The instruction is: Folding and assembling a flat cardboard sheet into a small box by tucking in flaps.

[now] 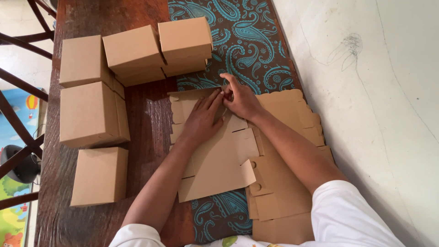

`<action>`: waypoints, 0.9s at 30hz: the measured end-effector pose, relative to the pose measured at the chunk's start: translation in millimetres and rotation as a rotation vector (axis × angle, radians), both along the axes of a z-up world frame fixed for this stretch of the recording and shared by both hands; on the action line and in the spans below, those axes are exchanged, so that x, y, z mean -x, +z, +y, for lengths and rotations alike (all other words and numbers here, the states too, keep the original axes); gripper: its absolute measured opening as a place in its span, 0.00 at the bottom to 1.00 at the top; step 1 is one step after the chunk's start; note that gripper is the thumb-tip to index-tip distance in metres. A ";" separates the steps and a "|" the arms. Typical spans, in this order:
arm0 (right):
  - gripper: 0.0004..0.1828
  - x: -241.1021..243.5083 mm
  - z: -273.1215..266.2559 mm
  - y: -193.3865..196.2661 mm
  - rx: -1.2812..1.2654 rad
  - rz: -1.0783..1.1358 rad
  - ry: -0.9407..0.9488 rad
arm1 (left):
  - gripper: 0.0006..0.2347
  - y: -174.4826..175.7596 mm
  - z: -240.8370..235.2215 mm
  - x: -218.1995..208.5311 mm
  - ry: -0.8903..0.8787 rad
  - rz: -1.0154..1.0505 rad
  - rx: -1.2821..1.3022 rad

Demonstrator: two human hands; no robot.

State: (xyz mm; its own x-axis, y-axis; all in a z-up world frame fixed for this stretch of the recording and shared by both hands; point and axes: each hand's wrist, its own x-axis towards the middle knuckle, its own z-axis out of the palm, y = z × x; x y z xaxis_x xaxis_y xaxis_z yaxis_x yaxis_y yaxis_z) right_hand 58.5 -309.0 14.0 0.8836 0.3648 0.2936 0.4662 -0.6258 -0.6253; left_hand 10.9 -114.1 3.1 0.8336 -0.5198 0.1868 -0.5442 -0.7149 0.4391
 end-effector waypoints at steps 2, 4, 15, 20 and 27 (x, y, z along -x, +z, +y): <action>0.38 -1.0 -0.4 1.7 -0.023 0.040 -0.009 | 0.33 -0.8 -0.1 -1.4 0.007 0.004 -0.001; 0.39 -1.7 -1.1 2.3 -0.054 0.060 -0.006 | 0.33 1.0 -0.2 -1.2 0.003 0.005 -0.022; 0.45 -3.0 -2.5 2.5 -0.043 0.043 0.020 | 0.32 -6.1 -0.7 -4.3 0.001 -0.027 -0.053; 0.47 -4.7 -4.7 -2.5 -0.054 0.021 0.041 | 0.31 -5.3 -1.8 -2.4 0.006 -0.031 -0.034; 0.46 -3.0 -3.7 2.7 -0.007 -0.003 0.058 | 0.31 -7.9 -1.0 -4.6 0.001 -0.006 -0.069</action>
